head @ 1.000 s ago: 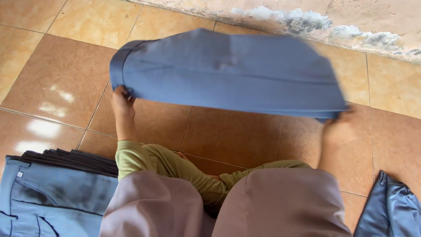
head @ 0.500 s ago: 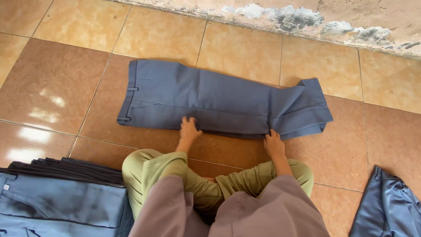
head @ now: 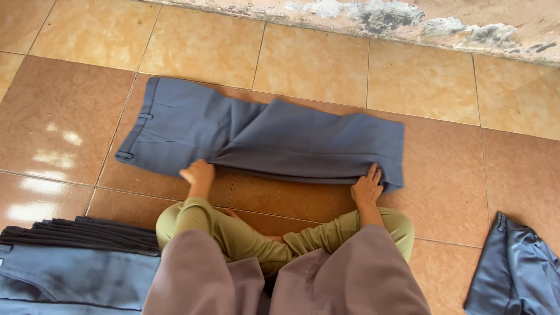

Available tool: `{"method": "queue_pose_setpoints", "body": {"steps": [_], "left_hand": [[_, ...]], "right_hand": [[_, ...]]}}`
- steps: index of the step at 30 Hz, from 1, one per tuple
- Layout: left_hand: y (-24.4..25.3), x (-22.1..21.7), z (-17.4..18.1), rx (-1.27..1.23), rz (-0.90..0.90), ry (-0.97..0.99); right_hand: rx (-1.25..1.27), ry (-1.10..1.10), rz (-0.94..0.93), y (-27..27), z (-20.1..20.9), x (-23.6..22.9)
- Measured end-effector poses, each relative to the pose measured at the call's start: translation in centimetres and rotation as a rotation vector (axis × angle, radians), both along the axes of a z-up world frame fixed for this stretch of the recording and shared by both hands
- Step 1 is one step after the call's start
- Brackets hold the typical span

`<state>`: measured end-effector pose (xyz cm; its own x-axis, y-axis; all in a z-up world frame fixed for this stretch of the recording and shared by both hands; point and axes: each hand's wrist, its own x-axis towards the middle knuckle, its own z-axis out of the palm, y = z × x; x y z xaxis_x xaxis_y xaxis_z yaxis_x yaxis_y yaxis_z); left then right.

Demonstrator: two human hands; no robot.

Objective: Folding pants into a rectangular shape and stacking them on the floor.

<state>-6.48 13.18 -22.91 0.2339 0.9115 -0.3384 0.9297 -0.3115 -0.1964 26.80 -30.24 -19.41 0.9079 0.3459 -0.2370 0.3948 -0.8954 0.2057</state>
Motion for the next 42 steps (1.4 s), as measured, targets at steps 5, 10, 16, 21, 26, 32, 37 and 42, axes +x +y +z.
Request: {"method": "queue_pose_setpoints", "body": {"steps": [5,10,16,21,26,32,37,42], "left_hand": [[0.6,-2.5,2.5,0.119,0.217,-0.105],[-4.2,0.6,3.8,0.094,-0.054,-0.271],[-4.7,2.0,2.0,-0.276,0.004,-0.125],[-7.2,3.1,7.3,-0.383,-0.249,-0.172],[-7.5,4.4,2.1,-0.260,-0.514,-0.147],[-7.6,4.2,0.6,-0.275,-0.485,-0.215],[-5.7,3.7,-0.2,-0.338,-0.420,-0.244],[-2.5,2.0,-0.4,-0.313,-0.156,-0.217]], "right_hand": [[0.185,-0.136,-0.014,0.3,2.2,-1.1],[0.467,0.049,-0.078,-0.6,2.0,-0.4],[0.826,-0.275,0.059,-6.1,-9.0,8.2],[0.882,-0.720,0.090,-4.8,1.8,13.5],[0.752,-0.831,0.027,-6.3,3.2,10.1],[0.145,0.189,-0.414,-8.7,-7.4,8.6],[0.134,0.333,-0.474,-9.0,-9.3,9.4],[0.115,0.316,-0.252,-9.6,-12.8,10.9]]}}
